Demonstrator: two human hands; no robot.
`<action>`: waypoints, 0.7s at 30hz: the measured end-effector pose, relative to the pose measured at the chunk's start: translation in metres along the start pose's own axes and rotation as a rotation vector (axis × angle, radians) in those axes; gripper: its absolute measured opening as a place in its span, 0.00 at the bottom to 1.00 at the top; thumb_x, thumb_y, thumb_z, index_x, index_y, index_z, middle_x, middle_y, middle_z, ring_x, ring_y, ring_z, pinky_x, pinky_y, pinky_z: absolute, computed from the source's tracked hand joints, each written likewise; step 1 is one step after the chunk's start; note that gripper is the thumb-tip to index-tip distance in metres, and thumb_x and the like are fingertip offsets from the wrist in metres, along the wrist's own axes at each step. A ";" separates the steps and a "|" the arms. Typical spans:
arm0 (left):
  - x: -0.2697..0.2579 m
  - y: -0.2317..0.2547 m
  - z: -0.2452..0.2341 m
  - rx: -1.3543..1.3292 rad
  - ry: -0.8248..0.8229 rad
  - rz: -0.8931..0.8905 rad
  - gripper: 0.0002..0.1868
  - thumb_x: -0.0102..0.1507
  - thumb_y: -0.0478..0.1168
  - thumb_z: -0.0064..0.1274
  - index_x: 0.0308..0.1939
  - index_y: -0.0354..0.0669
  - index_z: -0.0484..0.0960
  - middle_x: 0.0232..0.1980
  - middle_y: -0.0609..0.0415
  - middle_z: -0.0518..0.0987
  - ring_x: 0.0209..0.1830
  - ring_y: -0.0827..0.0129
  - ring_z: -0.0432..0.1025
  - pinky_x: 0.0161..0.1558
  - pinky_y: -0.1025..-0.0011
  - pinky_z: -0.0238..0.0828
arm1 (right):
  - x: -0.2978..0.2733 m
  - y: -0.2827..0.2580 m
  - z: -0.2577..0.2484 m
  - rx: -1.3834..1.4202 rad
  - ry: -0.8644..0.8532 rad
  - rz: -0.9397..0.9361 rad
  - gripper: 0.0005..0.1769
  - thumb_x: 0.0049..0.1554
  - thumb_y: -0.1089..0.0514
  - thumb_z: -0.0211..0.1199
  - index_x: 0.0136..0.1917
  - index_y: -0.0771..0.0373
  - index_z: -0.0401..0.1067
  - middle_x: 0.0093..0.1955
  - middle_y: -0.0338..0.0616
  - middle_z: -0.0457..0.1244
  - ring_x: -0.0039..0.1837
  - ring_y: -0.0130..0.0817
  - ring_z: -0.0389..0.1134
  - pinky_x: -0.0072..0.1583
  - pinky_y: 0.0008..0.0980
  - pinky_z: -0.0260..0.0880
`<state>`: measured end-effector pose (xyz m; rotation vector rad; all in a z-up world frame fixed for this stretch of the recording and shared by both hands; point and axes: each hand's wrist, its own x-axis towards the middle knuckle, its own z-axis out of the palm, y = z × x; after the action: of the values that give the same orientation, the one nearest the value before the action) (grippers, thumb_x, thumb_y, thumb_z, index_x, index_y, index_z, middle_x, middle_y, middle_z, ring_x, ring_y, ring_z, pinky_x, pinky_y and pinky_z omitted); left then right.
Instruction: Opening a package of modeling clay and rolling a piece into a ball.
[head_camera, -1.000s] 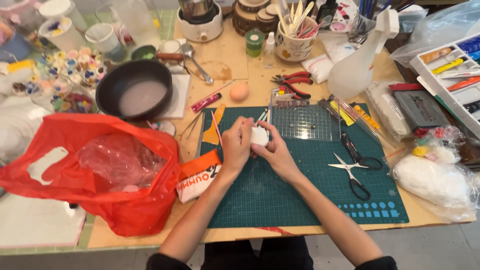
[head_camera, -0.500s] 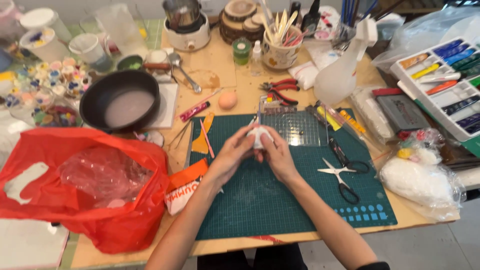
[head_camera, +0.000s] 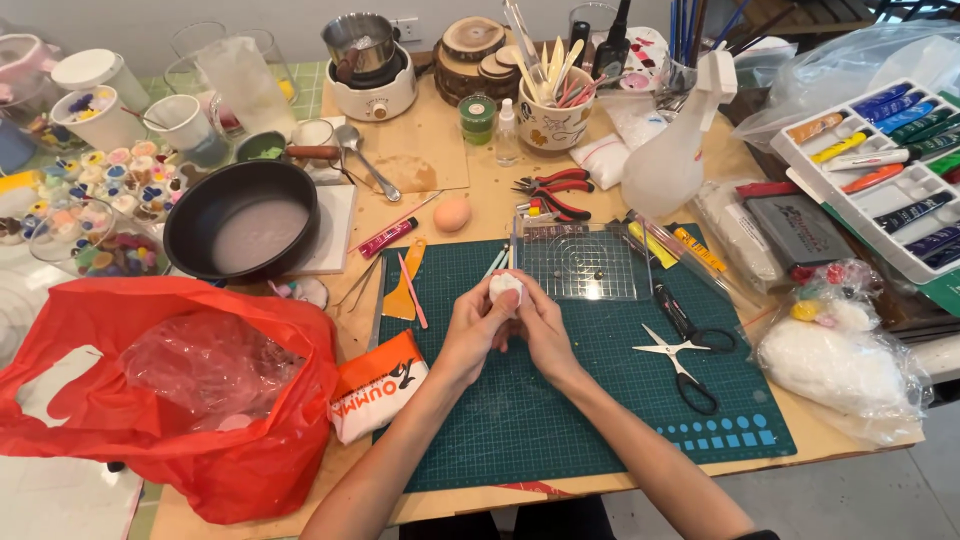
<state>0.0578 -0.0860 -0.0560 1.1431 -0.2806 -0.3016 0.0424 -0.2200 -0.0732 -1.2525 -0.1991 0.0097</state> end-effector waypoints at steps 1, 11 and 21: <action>0.002 0.000 -0.001 0.001 0.001 -0.001 0.20 0.69 0.46 0.53 0.59 0.35 0.77 0.34 0.61 0.77 0.22 0.84 0.66 0.20 0.83 0.60 | 0.001 -0.001 0.000 0.001 -0.001 0.001 0.25 0.70 0.48 0.45 0.72 0.64 0.63 0.49 0.46 0.65 0.37 0.29 0.66 0.38 0.29 0.69; 0.010 -0.009 -0.008 0.162 0.121 0.109 0.10 0.69 0.39 0.56 0.47 0.34 0.82 0.33 0.60 0.80 0.24 0.85 0.66 0.20 0.83 0.56 | 0.000 -0.016 0.005 0.224 -0.106 0.111 0.28 0.70 0.45 0.41 0.77 0.60 0.58 0.62 0.45 0.63 0.57 0.33 0.66 0.54 0.37 0.70; 0.000 0.021 -0.006 0.511 -0.125 0.301 0.46 0.62 0.39 0.62 0.78 0.36 0.51 0.72 0.44 0.67 0.70 0.64 0.63 0.67 0.68 0.59 | 0.009 -0.019 -0.006 0.310 -0.087 0.085 0.31 0.70 0.50 0.48 0.83 0.59 0.54 0.52 0.46 0.65 0.50 0.30 0.66 0.54 0.33 0.68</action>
<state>0.0622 -0.0732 -0.0394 1.5625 -0.6596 -0.0304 0.0503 -0.2300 -0.0560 -0.9508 -0.2111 0.1627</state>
